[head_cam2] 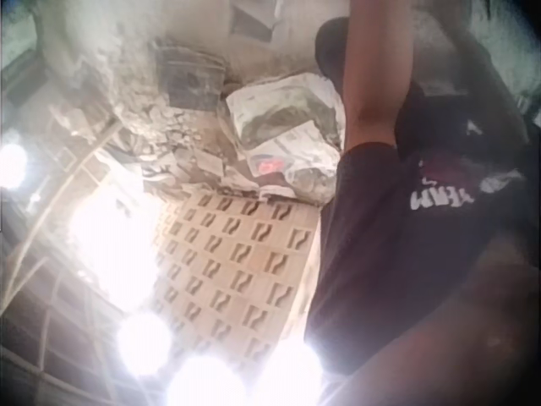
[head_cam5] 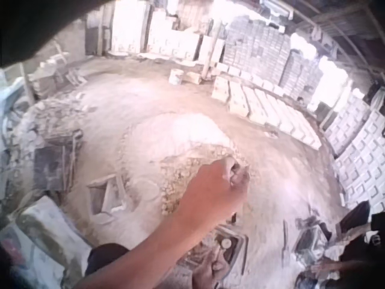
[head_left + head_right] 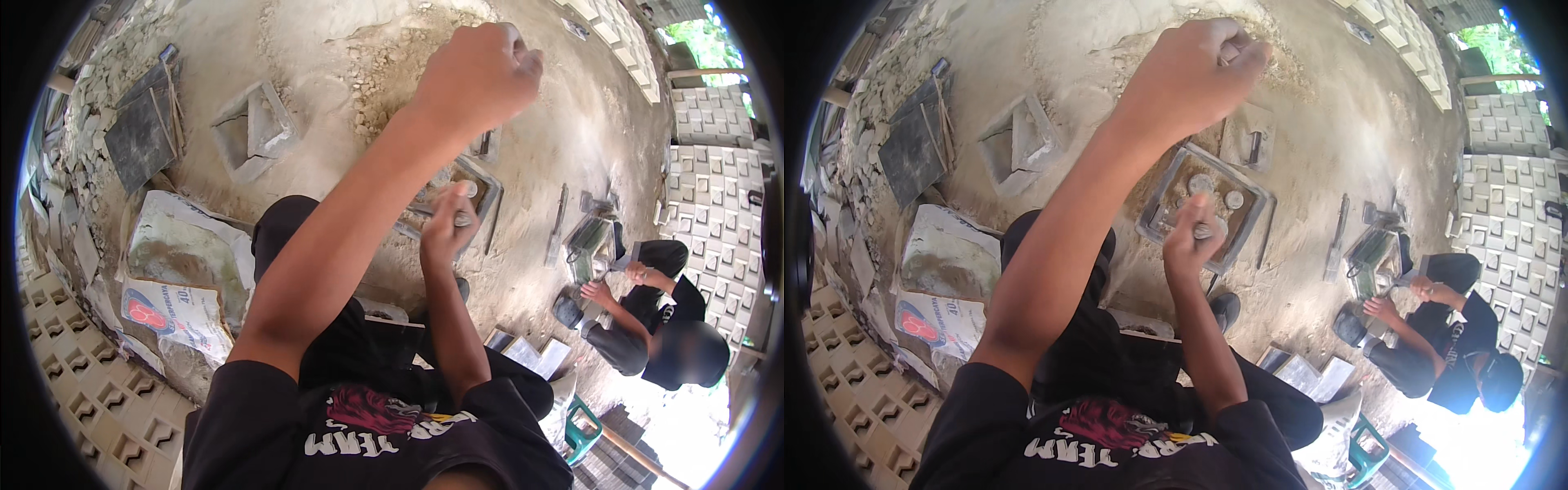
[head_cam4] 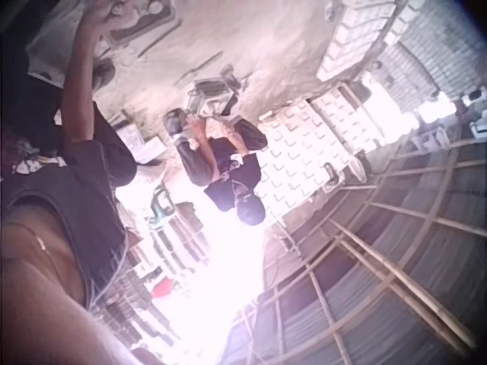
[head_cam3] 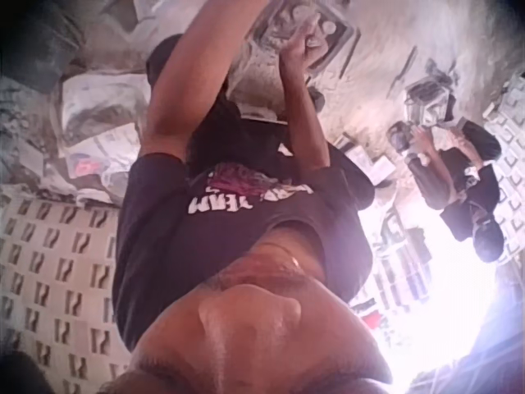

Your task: The person fills a metal mold with sand, levels the surface with a hand tool, and uses a rod to compress the material inside several small circular cavities within the mold.

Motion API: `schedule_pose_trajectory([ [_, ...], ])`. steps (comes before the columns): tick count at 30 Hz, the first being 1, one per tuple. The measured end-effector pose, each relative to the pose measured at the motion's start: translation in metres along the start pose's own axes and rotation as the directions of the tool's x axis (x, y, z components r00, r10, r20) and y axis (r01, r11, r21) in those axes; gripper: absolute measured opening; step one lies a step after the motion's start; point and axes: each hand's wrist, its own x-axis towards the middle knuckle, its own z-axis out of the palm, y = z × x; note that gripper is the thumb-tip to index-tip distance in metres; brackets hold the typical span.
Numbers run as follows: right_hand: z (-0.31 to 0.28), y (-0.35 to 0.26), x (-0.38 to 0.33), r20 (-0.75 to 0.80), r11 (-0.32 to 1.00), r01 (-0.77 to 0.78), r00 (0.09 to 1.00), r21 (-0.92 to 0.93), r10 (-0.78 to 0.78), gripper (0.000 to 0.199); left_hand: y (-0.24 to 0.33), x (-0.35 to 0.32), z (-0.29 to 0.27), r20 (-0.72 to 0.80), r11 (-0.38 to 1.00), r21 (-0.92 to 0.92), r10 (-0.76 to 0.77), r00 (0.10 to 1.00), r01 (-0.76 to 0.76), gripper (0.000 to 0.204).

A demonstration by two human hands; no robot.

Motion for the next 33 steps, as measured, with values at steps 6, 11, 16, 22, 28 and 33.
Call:
schedule_pose_trajectory([
  [6, 0.001, 0.019, 0.017, -0.008, 0.990, 0.141, 0.990, 0.026, -0.140, 0.040, -0.005, -0.001, -0.003, -0.008, 1.000, 0.026, -0.003, 1.000, 0.003, 0.049],
  [11, 0.004, 0.024, 0.034, -0.075, 0.971, 0.227, 0.972, 0.078, -0.222, 0.040, 0.002, -0.001, -0.003, 0.010, 1.000, -0.012, -0.023, 1.000, 0.023, 0.048],
  [16, 0.012, 0.000, 0.055, -0.071, 0.992, -0.028, 0.997, 0.122, 0.036, 0.048, -0.002, -0.001, -0.006, -0.039, 1.000, 0.021, 0.020, 0.999, -0.019, 0.047],
  [22, 0.009, 0.001, 0.077, -0.043, 0.988, -0.111, 0.992, 0.110, 0.116, 0.048, -0.005, -0.001, -0.004, -0.005, 1.000, -0.006, -0.011, 1.000, 0.010, 0.050],
  [28, -0.008, 0.038, 0.089, 0.095, 1.000, 0.019, 0.995, 0.000, -0.019, 0.046, 0.003, 0.003, -0.008, 0.080, 0.995, -0.013, -0.102, 0.992, 0.103, 0.050],
  [33, -0.003, 0.019, 0.088, 0.037, 0.994, -0.053, 0.998, 0.099, 0.049, 0.042, -0.004, 0.001, -0.007, 0.011, 1.000, -0.028, -0.013, 1.000, 0.013, 0.049],
])
